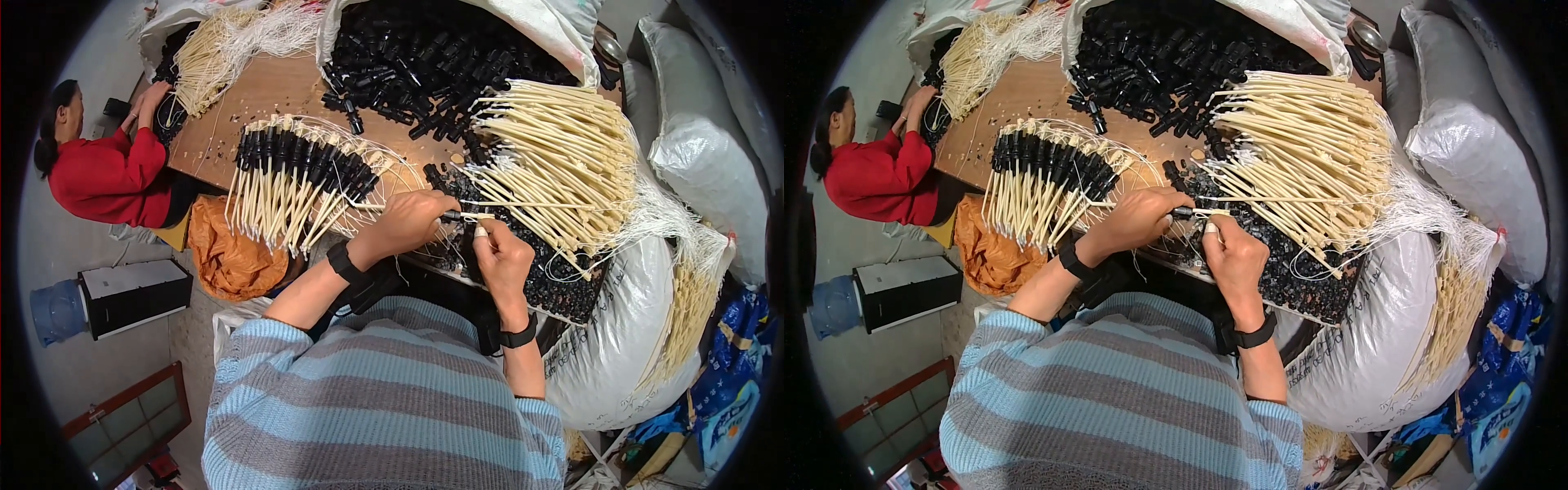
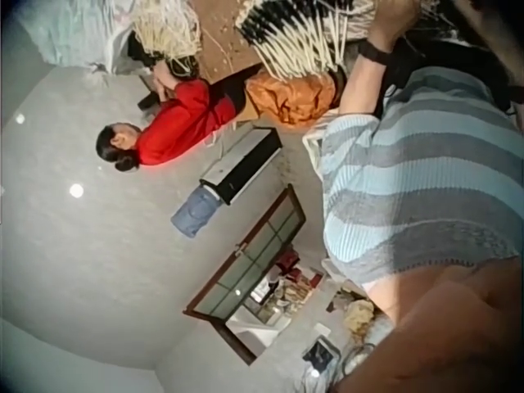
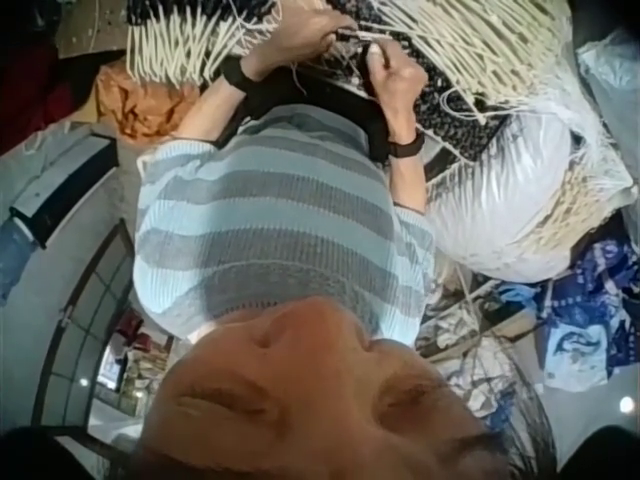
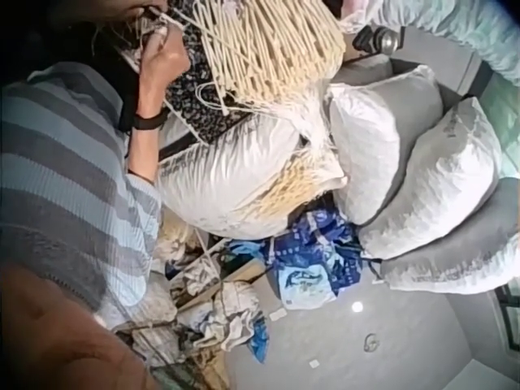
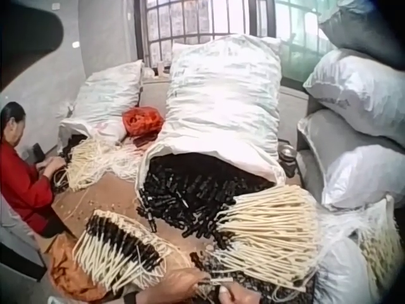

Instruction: The person assembles components by hand by threading white cords through black plastic pieces and attaching small metal clips. They then gather the completed assemblies and place them into a large white bag.

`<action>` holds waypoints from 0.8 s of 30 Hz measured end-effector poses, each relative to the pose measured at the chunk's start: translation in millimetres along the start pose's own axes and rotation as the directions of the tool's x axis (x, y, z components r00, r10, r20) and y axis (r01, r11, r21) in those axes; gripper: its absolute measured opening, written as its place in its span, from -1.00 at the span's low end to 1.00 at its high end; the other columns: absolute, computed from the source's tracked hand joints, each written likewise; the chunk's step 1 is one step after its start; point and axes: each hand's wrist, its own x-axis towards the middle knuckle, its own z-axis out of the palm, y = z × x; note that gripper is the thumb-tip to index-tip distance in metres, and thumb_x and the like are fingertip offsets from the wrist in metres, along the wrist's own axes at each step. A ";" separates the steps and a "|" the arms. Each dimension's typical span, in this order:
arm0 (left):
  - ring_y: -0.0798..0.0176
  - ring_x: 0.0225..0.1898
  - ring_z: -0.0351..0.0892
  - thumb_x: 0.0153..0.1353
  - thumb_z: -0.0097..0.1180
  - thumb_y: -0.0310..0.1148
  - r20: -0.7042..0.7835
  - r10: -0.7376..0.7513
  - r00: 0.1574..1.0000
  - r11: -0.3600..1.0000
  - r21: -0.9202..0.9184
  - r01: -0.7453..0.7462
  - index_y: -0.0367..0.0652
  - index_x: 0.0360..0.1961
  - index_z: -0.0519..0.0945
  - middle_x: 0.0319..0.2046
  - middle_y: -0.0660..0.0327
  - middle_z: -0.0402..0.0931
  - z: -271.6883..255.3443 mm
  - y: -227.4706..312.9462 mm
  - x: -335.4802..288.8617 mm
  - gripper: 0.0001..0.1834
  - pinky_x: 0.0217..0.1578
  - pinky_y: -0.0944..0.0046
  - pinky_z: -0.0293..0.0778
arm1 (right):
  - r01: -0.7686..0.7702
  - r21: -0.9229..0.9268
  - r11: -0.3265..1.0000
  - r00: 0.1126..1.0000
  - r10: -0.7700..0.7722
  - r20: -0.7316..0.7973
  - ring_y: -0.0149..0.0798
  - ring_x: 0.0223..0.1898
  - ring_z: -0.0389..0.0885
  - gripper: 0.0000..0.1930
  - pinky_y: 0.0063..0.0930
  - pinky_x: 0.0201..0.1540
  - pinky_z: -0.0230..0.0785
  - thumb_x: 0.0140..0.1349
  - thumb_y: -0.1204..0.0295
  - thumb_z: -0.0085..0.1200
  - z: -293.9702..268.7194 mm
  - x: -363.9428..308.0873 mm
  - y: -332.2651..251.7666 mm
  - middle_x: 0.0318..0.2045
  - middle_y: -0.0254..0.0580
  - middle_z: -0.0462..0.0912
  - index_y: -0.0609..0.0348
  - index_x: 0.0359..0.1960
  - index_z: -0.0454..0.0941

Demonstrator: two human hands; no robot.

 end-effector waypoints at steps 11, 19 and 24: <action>-0.14 -0.16 0.55 -0.11 -0.03 -0.67 0.075 0.017 0.997 0.999 -0.030 -0.015 -0.22 -0.08 0.50 -0.28 -0.05 0.57 5.7 5.4 0.9 -0.54 -0.17 -0.01 0.45 | -0.064 0.039 0.997 0.993 0.060 0.098 -0.35 -0.68 0.47 -0.86 -0.48 -0.57 0.30 0.11 0.54 0.16 -0.3 0.5 -6.0 -0.69 -0.11 0.50 0.19 -0.27 0.63; 0.00 -0.29 0.57 -0.15 0.16 -0.59 -0.194 0.125 0.973 0.972 -0.172 -0.159 -0.14 -0.21 0.57 -0.39 0.16 0.59 1.7 6.9 8.3 -0.63 -0.31 0.11 0.45 | 0.092 0.002 0.996 0.979 -0.091 0.183 0.07 -0.49 0.59 -0.84 -0.28 -0.47 0.40 0.19 0.54 0.10 2.1 -2.1 -4.2 -0.46 0.03 0.59 0.20 -0.18 0.54; 0.12 -0.33 0.56 -0.11 0.15 -0.60 -0.282 0.193 0.940 0.954 -0.171 -0.247 -0.18 -0.44 0.60 -0.43 0.20 0.58 -1.7 7.4 2.9 -0.85 -0.30 0.21 0.49 | 0.030 0.116 0.993 0.979 -0.052 0.196 -0.11 -0.49 0.63 -0.83 -0.39 -0.44 0.42 0.24 0.54 0.08 0.6 -2.5 -12.0 -0.43 -0.04 0.63 0.21 -0.13 0.56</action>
